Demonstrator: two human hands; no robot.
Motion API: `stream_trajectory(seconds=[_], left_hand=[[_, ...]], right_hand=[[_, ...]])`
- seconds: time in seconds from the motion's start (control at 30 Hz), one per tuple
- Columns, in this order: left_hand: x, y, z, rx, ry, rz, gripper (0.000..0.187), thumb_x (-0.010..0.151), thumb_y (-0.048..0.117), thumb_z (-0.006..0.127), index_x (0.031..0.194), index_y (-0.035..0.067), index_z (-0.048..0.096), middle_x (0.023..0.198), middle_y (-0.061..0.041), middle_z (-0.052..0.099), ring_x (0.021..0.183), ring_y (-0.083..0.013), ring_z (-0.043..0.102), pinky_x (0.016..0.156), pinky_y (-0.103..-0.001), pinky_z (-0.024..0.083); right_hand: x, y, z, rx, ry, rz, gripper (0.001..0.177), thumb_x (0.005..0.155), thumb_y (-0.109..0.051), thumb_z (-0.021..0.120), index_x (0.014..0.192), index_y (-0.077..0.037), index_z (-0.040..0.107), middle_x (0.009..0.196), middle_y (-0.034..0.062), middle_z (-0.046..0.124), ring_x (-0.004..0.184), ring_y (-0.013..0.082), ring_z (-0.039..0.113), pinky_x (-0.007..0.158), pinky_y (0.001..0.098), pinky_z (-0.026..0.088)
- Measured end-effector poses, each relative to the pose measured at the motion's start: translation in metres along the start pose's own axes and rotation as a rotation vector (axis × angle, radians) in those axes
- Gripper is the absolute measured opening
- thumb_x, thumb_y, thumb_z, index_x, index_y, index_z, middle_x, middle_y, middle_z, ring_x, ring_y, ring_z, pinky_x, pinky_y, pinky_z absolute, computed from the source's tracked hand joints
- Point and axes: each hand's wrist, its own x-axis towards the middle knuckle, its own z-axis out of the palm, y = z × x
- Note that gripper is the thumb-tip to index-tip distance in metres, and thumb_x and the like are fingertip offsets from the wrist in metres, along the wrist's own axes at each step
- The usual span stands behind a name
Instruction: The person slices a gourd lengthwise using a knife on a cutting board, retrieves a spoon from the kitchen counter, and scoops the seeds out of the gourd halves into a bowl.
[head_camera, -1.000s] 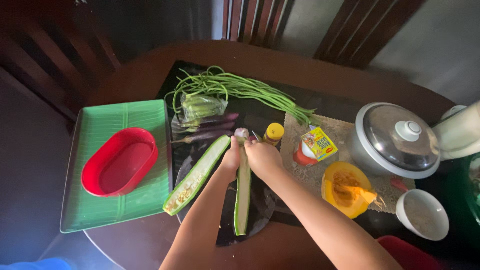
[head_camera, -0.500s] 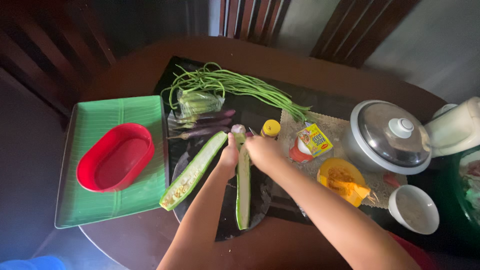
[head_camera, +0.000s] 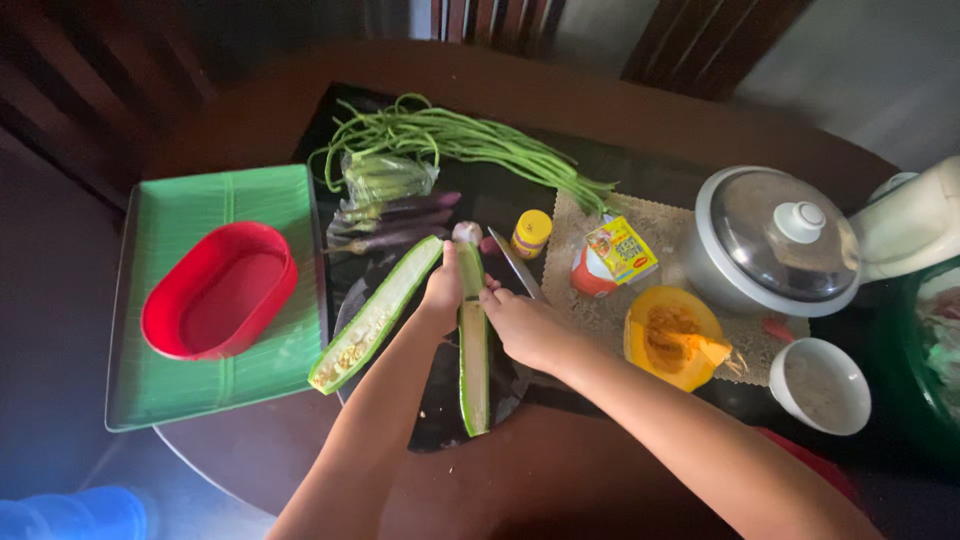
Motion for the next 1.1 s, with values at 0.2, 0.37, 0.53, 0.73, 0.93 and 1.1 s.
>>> stream_trajectory(seconds=[0.2, 0.37, 0.53, 0.73, 0.93, 1.1], left_hand=[[-0.011, 0.013, 0.015, 0.104, -0.004, -0.003, 0.068, 0.101, 0.068, 0.03, 0.125, 0.013, 0.063, 0.095, -0.011, 0.069, 0.077, -0.027, 0.071, 0.075, -0.046, 0.059], [-0.011, 0.017, 0.015, 0.154, 0.055, -0.01, 0.071, 0.101, 0.069, 0.029, 0.126, 0.012, 0.064, 0.1, -0.009, 0.072, 0.081, -0.024, 0.071, 0.078, -0.046, 0.059], [-0.007, 0.012, 0.009, 0.116, 0.152, -0.02, 0.07, 0.101, 0.068, 0.029, 0.126, 0.012, 0.063, 0.1, -0.005, 0.071, 0.085, -0.0207, 0.07, 0.082, -0.046, 0.058], [-0.012, 0.011, 0.01, 0.025, 0.053, -0.009, 0.074, 0.102, 0.068, 0.026, 0.113, 0.002, 0.057, 0.082, -0.016, 0.065, 0.076, -0.0298, 0.069, 0.073, -0.048, 0.059], [-0.012, 0.005, 0.013, 0.036, 0.097, 0.035, 0.077, 0.101, 0.07, 0.027, 0.11, 0.001, 0.06, 0.081, -0.016, 0.067, 0.074, -0.0292, 0.07, 0.069, -0.045, 0.06], [-0.012, 0.025, 0.025, 0.034, -0.013, 0.055, 0.078, 0.097, 0.073, 0.026, 0.119, 0.008, 0.064, 0.089, -0.015, 0.07, 0.084, -0.0281, 0.069, 0.078, -0.044, 0.055]], right_hand=[[0.021, 0.037, -0.015, 0.38, -0.224, 0.17, 0.034, 0.091, -0.004, 0.051, 0.118, -0.011, 0.071, 0.091, 0.0182, 0.072, 0.089, 0.0383, 0.073, 0.075, 0.0511, 0.056], [0.041, 0.019, -0.008, -0.009, -0.025, 0.168, 0.016, 0.088, -0.013, 0.054, 0.096, -0.006, 0.066, 0.088, 0.0131, 0.073, 0.082, 0.0388, 0.071, 0.066, 0.0535, 0.056], [0.021, 0.007, -0.014, -0.012, -0.126, 0.16, 0.02, 0.1, -0.018, 0.05, 0.102, -0.007, 0.067, 0.09, 0.0128, 0.071, 0.08, 0.0375, 0.071, 0.067, 0.0503, 0.057], [-0.008, -0.016, -0.03, 0.018, -0.203, 0.149, 0.026, 0.092, -0.009, 0.049, 0.111, -0.007, 0.065, 0.093, 0.0118, 0.071, 0.079, 0.0366, 0.072, 0.065, 0.051, 0.056], [-0.045, -0.044, -0.019, -0.002, -0.267, 0.123, 0.028, 0.096, -0.011, 0.05, 0.12, -0.004, 0.061, 0.094, 0.0137, 0.067, 0.081, 0.0358, 0.07, 0.067, 0.0495, 0.056], [-0.033, -0.012, -0.023, 0.127, -0.198, 0.153, 0.024, 0.09, -0.009, 0.054, 0.108, -0.009, 0.069, 0.09, 0.0141, 0.071, 0.085, 0.039, 0.069, 0.069, 0.0546, 0.053]])
